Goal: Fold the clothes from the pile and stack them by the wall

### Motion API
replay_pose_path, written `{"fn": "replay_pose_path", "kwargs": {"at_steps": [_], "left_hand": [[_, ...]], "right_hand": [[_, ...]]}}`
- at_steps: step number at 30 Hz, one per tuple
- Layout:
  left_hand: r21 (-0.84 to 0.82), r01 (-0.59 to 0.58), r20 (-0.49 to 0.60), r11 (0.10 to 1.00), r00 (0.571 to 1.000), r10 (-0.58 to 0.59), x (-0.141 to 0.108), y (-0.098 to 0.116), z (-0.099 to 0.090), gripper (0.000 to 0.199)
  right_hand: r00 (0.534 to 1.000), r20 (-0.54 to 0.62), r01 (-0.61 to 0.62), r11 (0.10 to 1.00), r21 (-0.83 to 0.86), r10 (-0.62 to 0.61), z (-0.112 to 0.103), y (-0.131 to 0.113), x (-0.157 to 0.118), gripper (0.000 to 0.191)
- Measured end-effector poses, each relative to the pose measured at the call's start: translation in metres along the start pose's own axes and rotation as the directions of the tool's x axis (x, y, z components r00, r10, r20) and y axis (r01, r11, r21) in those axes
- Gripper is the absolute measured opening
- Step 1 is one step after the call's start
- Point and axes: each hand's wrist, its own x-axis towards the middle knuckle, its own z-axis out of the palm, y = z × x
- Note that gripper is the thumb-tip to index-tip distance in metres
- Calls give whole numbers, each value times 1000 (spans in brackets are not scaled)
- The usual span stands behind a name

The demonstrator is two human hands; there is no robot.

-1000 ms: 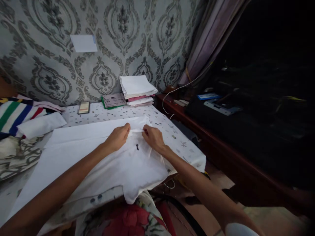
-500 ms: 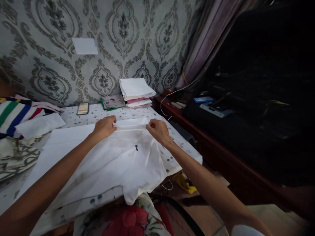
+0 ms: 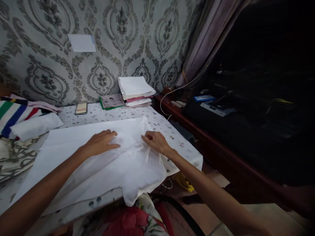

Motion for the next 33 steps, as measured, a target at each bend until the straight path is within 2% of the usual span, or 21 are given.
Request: {"fn": "replay_pose_path", "kwargs": {"at_steps": [2,4,6,9,12,14,18,21,24,27,30,33], "left_hand": [[-68,-83,-103,994,992,76,16,-1,1,41],[-101,-131,-206,986,973,108,38,1,9,38],[-93,-122,-277,988,956,92,61,6,24,38],[-15,-45,-271,999,962,40,84,11,50,46],[78,23,-203,997,979,-7,88,9,70,62],[103,43,-173,994,985,-25,86,5,74,68],[100,53,-158,994,987,-36,79,-3,71,68],[56,21,-176,998,984,-11,73,-10,69,61],[-30,-31,-226,999,974,23,65,-16,67,57],[-109,-149,-330,983,938,106,63,-9,64,48],[-166,-309,-362,936,902,233,77,20,61,35],[-229,-405,-326,885,889,323,104,59,62,27]], "right_hand": [[996,-70,66,993,97,-59,5,-1,24,39],[988,-108,124,982,146,-109,19,-6,51,40],[986,-95,144,985,92,-135,38,-10,77,44],[997,7,75,993,-87,-74,62,-5,106,54],[998,40,-41,983,-178,49,71,18,122,63],[994,36,-90,976,-199,99,71,34,128,64],[992,-13,-123,990,-69,123,64,51,139,56],[983,-84,-163,987,14,164,48,55,138,50],[963,-173,-200,978,57,207,21,61,108,48],[943,-268,-177,979,102,199,1,62,42,40],[953,-233,-189,981,33,191,0,48,-36,24],[948,-224,-250,964,-92,225,15,24,-88,20]]}}
